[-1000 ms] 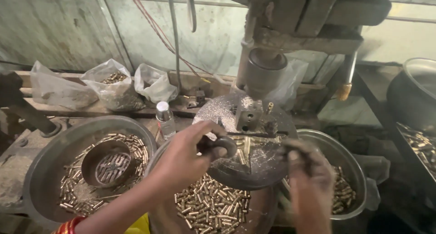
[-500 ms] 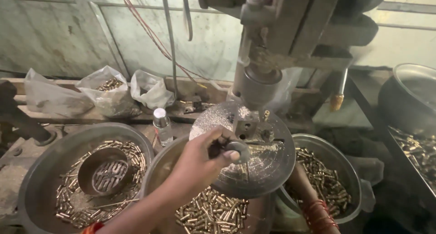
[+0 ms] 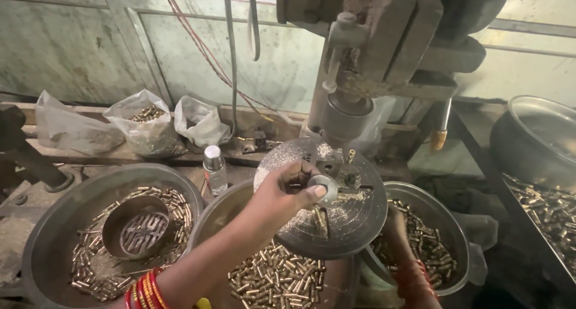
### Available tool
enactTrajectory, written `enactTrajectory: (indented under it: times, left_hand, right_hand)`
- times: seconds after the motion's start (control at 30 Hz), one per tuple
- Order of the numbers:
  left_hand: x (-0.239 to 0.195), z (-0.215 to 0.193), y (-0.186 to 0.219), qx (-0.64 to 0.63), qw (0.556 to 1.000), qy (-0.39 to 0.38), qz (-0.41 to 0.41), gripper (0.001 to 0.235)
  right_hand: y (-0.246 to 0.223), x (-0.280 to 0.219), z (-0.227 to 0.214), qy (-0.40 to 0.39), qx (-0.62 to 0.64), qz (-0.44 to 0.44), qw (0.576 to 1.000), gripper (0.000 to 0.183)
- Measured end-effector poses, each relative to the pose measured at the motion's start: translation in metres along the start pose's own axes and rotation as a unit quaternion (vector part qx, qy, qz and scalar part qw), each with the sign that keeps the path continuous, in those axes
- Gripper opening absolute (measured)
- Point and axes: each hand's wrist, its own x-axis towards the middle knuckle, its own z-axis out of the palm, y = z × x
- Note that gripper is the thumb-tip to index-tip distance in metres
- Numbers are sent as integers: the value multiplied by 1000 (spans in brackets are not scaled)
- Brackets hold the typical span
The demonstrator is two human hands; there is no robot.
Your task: Operating an industrial press machine to process small brass metal components.
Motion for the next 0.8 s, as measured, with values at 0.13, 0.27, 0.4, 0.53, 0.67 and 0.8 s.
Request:
enactTrajectory:
  times: [0.13, 0.27, 0.4, 0.53, 0.67, 0.8]
  left_hand:
    - [-3, -10, 6, -53, 998, -37, -20, 19]
    - [-5, -19, 3, -76, 995, -51, -43, 26]
    - [-7, -21, 8, -87, 993, -46, -69, 30]
    - [-5, -23, -4, -113, 987, -107, -39, 25]
    - [-2, -25, -14, -168, 977, -129, -34, 21]
    - [-5, -27, -12, -182, 971, -146, -42, 22]
  right_hand:
    - [-88, -86, 24, 57, 29, -167, 984, 18]
    - [-122, -146, 24, -5, 184, -325, 928, 10]
    - [-153, -215, 71, -27, 106, -394, 912, 20]
    - [-159, -237, 118, 55, -62, -357, 930, 22]
    - [-153, -231, 132, -6, 93, -302, 949, 17]
    - [-151, -228, 135, -82, 71, -391, 914, 18]
